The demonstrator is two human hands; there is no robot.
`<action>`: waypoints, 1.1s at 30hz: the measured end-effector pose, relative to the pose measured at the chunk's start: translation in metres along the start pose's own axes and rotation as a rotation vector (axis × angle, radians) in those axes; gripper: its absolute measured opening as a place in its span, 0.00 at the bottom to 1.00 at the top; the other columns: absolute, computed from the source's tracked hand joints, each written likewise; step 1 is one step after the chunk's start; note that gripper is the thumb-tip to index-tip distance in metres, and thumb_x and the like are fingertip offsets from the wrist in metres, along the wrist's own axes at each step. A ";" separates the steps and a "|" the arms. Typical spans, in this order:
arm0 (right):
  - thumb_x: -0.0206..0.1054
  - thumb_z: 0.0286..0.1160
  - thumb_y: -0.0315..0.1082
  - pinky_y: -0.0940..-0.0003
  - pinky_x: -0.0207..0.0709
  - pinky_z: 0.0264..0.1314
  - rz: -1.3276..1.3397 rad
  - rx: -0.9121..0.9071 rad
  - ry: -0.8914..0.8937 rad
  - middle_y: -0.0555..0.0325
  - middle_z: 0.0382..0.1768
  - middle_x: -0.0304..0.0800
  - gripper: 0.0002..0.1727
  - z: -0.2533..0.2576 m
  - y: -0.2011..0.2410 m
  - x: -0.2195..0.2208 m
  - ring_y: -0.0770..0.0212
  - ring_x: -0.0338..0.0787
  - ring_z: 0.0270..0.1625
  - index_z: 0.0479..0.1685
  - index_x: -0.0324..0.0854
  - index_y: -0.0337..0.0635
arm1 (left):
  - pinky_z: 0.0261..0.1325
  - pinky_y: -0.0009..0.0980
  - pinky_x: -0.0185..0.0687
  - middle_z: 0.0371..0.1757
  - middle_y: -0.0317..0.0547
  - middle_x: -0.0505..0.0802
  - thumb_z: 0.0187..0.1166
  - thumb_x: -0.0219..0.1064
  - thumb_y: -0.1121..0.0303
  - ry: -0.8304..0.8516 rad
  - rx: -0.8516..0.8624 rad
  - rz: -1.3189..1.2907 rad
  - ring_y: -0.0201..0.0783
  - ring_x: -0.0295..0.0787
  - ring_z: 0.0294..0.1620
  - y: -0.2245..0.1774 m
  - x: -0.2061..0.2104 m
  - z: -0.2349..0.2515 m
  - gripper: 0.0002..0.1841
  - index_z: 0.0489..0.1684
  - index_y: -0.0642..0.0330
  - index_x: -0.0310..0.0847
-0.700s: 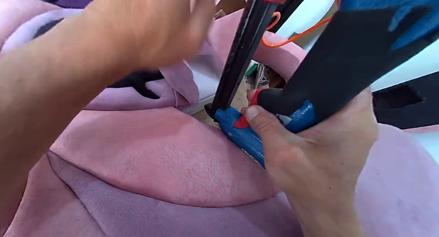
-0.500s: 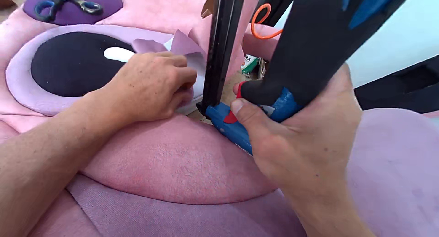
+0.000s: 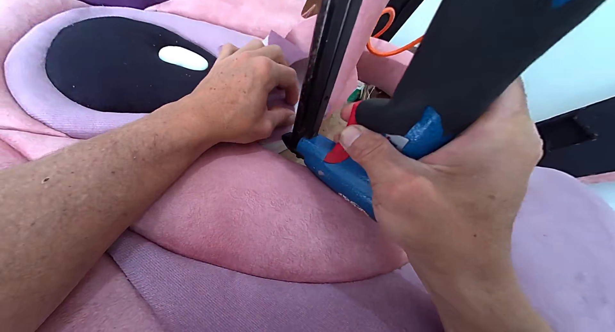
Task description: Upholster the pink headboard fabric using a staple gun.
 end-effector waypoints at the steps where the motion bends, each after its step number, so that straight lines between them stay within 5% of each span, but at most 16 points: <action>1: 0.78 0.67 0.40 0.80 0.86 0.52 -0.002 -0.004 0.002 0.69 0.51 0.85 0.32 0.000 0.000 0.001 0.79 0.89 0.52 0.68 0.68 0.44 | 0.60 0.55 0.68 0.51 0.41 0.90 0.72 0.65 0.48 0.003 -0.008 -0.007 0.46 0.83 0.60 0.001 0.000 0.000 0.15 0.45 0.43 0.91; 16: 0.78 0.67 0.41 0.82 0.83 0.57 -0.069 -0.028 -0.034 0.66 0.54 0.83 0.34 -0.002 0.005 0.003 0.79 0.87 0.55 0.70 0.67 0.40 | 0.58 0.55 0.68 0.54 0.42 0.89 0.71 0.69 0.51 0.047 -0.059 -0.031 0.47 0.82 0.63 -0.002 0.003 0.003 0.13 0.44 0.45 0.90; 21: 0.78 0.67 0.37 0.76 0.86 0.48 -0.015 -0.040 -0.030 0.61 0.48 0.85 0.32 -0.009 0.004 0.005 0.73 0.89 0.48 0.67 0.68 0.37 | 0.61 0.60 0.67 0.54 0.44 0.89 0.72 0.67 0.51 0.048 -0.034 -0.024 0.49 0.83 0.63 -0.001 0.001 0.002 0.14 0.44 0.46 0.90; 26: 0.79 0.68 0.42 0.75 0.84 0.61 0.000 -0.042 -0.139 0.62 0.54 0.86 0.35 -0.006 -0.019 -0.033 0.75 0.88 0.56 0.69 0.69 0.35 | 0.70 0.61 0.64 0.60 0.44 0.92 0.78 0.60 0.40 -0.023 -0.049 0.091 0.49 0.83 0.68 0.009 -0.009 -0.004 0.24 0.58 0.44 0.90; 29: 0.81 0.61 0.42 0.72 0.84 0.66 0.014 -0.001 -0.243 0.60 0.56 0.86 0.37 0.008 -0.050 -0.057 0.72 0.88 0.59 0.67 0.70 0.33 | 0.74 0.67 0.63 0.64 0.53 0.90 0.85 0.55 0.46 -0.074 -0.183 0.176 0.56 0.82 0.71 0.020 -0.024 -0.005 0.26 0.68 0.54 0.83; 33: 0.80 0.58 0.37 0.75 0.88 0.48 0.075 0.136 -0.327 0.69 0.39 0.90 0.16 0.016 -0.078 -0.067 0.77 0.91 0.44 0.44 0.83 0.46 | 0.71 0.75 0.60 0.63 0.74 0.86 0.88 0.44 0.46 -0.123 -0.508 0.331 0.72 0.78 0.71 0.034 -0.047 -0.023 0.33 0.66 0.70 0.77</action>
Point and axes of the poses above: each hand's wrist, its own z-axis towards the middle knuckle, its own x-axis out of the palm, y = z × x, the point moved 8 cm from there along z, towards the middle knuckle
